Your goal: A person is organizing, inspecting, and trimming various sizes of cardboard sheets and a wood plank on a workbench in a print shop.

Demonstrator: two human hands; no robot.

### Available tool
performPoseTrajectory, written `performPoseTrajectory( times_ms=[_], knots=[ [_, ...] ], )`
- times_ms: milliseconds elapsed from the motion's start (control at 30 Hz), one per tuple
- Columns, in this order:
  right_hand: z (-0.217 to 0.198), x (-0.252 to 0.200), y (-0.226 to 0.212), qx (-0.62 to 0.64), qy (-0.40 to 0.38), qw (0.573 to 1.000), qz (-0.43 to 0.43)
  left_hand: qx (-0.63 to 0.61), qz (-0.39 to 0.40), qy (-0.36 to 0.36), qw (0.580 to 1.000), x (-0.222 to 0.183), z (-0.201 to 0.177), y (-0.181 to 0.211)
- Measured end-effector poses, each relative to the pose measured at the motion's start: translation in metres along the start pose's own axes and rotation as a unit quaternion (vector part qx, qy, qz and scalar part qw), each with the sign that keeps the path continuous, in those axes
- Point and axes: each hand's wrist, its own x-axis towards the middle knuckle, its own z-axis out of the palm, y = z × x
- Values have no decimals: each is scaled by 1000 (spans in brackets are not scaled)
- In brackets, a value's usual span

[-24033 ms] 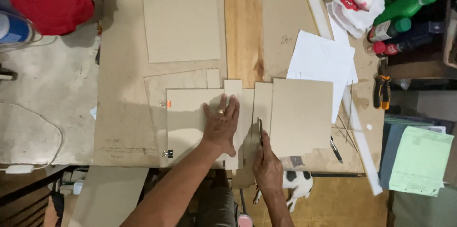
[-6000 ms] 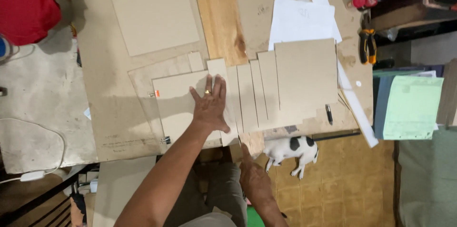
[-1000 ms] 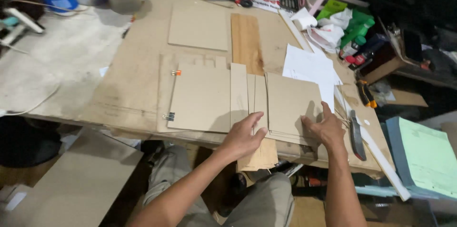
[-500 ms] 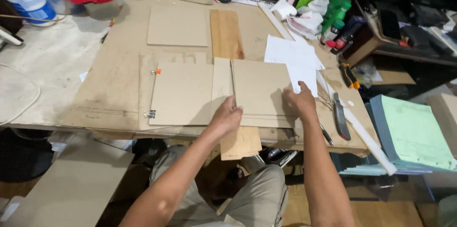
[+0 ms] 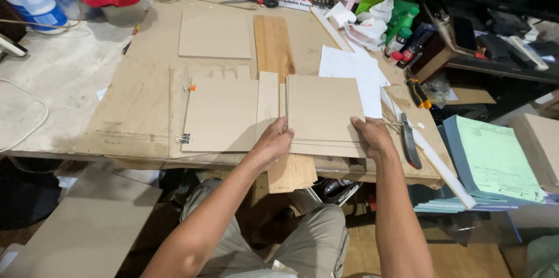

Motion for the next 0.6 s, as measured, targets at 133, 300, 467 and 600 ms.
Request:
performPoseTrajectory(
  times_ms=[133,300,467,600],
  knots=[
    [-22,57,57,125,-19,990,-57,-4,15,2,1000,6,-2,-3],
    [-39,17,54,160,-1,975,-153,34,58,56,996,-19,-4,26],
    [-59,-22,49,186,21,966,-181,-89,106,9,990,-36,5,23],
    [-48,-47,46,167,23,968,-188,-181,89,38,979,-26,30,-15]
  ],
)
